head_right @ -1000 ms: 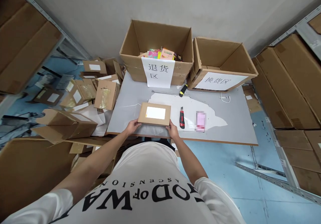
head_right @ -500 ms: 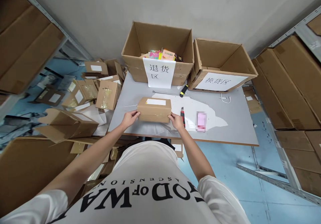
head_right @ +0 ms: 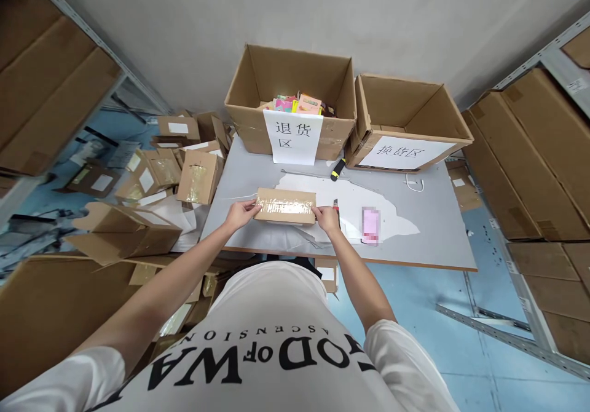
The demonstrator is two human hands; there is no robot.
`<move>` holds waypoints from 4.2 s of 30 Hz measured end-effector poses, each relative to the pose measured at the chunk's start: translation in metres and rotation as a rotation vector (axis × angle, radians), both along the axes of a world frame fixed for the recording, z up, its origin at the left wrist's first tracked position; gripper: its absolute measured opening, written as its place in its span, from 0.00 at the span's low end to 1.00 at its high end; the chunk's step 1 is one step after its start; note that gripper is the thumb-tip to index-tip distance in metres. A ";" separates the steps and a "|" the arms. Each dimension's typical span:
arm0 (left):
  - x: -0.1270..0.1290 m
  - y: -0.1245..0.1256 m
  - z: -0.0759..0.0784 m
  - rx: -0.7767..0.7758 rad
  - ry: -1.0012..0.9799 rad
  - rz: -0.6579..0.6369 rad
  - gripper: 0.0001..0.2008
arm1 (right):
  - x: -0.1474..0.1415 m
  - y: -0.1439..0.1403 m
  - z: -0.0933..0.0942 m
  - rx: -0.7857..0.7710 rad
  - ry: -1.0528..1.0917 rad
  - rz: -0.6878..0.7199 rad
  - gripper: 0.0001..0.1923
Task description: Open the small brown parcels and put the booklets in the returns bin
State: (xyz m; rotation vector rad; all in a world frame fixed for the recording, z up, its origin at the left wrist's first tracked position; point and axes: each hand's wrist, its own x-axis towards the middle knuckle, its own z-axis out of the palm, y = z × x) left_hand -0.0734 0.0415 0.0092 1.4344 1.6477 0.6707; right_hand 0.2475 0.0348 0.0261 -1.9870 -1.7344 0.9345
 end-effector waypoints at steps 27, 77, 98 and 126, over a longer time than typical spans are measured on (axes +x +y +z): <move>0.008 -0.019 -0.005 0.071 0.143 -0.025 0.27 | 0.023 0.000 -0.036 -0.067 0.192 -0.114 0.22; 0.050 -0.069 0.008 0.425 0.624 -0.502 0.30 | -0.079 0.049 0.086 0.079 -0.211 0.931 0.24; 0.044 -0.068 -0.003 0.413 0.640 -0.576 0.29 | -0.110 0.047 0.103 0.112 -0.809 1.290 0.24; 0.056 -0.062 -0.005 0.361 0.702 -0.530 0.24 | 0.062 0.022 0.114 -0.030 -0.860 1.126 0.36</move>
